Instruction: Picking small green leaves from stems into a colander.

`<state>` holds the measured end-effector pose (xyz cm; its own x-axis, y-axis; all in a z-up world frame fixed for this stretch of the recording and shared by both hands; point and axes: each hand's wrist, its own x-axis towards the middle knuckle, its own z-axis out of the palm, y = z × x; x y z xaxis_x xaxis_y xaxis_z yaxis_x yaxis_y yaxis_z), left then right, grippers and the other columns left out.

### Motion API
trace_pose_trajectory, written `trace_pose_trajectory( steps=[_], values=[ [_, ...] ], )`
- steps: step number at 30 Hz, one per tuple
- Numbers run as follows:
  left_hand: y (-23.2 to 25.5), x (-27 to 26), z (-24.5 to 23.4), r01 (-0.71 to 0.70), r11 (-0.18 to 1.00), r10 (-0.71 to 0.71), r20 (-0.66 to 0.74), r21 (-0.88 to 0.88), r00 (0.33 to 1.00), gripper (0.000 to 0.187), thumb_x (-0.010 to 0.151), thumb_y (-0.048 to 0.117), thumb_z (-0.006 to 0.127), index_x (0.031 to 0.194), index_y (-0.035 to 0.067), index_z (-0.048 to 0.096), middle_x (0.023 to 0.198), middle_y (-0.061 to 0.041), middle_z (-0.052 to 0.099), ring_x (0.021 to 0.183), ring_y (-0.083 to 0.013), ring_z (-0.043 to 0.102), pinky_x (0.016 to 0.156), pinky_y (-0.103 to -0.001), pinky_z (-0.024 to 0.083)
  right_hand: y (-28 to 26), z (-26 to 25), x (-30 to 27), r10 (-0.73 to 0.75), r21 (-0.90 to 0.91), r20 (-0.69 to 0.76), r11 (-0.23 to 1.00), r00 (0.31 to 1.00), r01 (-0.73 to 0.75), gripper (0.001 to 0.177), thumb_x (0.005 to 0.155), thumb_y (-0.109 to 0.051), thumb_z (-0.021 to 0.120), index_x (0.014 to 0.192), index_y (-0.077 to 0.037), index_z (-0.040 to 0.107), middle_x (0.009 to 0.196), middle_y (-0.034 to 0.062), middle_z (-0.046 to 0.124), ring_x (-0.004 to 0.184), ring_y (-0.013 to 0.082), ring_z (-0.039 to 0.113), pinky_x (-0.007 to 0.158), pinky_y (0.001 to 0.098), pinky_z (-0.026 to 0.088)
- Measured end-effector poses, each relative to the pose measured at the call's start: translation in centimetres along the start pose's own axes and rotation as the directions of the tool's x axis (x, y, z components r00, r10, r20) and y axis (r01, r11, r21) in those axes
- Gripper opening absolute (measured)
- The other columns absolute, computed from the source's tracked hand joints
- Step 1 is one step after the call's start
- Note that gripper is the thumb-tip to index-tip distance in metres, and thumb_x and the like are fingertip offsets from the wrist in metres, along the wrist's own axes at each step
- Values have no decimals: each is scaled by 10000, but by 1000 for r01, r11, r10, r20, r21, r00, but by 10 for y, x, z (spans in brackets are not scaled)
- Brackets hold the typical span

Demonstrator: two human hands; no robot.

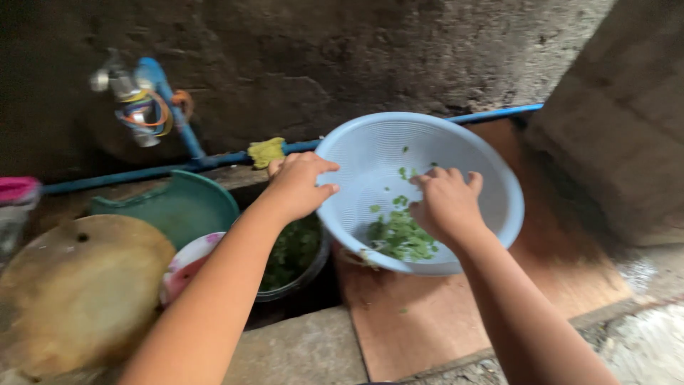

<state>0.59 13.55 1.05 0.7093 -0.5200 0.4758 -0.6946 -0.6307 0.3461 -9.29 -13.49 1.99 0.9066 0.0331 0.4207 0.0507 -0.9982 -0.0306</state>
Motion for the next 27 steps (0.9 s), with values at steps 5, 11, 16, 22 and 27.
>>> trace_pose_trajectory(
  steps=[5, 11, 16, 22, 27],
  values=[
    [-49, -54, 12, 389, 896, -419, -119, -215, 900, 241, 852, 296, 726, 1055, 171, 761, 1084, -75, 724, 1025, -282, 667, 887, -470, 472, -36, -18, 0, 10, 119, -51, 993, 999, -4, 161, 841, -215, 720, 981, -201, 798, 974, 29, 737, 1023, 275, 626, 1026, 549, 339],
    [-63, -92, 73, 557, 810, -546, 109, -186, 831, 195, 855, 290, 715, 984, 175, 805, 1023, -103, 757, 950, -296, 726, 824, -416, 565, -63, -17, 2, -140, 217, -83, 964, 987, 155, 155, 849, -157, 702, 955, -202, 805, 1011, 20, 734, 1040, 260, 613, 1065, 554, 313],
    [-42, -80, 77, 576, 813, -551, 207, -86, 808, 231, 837, 366, 752, 993, 203, 798, 955, -81, 763, 923, -294, 717, 833, -445, 552, -74, -16, 1, -211, 287, -42, 934, 977, 214, 144, 819, -170, 718, 931, -196, 804, 1002, 27, 721, 1049, 271, 597, 1042, 548, 320],
    [-48, -70, 85, 607, 794, -595, 250, 34, 764, 199, 846, 397, 750, 936, 229, 807, 835, -68, 787, 873, -271, 744, 958, -443, 466, -71, -19, -3, -231, 304, -46, 923, 972, 234, 145, 806, -166, 724, 929, -187, 798, 990, 32, 717, 1049, 267, 602, 1027, 514, 341],
    [-63, -69, 48, 537, 839, -530, 89, -87, 843, 157, 844, 313, 743, 921, 185, 792, 920, -66, 769, 861, -277, 704, 739, -430, 546, -66, -21, -2, -194, 386, -61, 900, 979, 202, 121, 830, -171, 719, 922, -177, 798, 972, 30, 726, 1020, 256, 616, 995, 479, 371]
  ],
)
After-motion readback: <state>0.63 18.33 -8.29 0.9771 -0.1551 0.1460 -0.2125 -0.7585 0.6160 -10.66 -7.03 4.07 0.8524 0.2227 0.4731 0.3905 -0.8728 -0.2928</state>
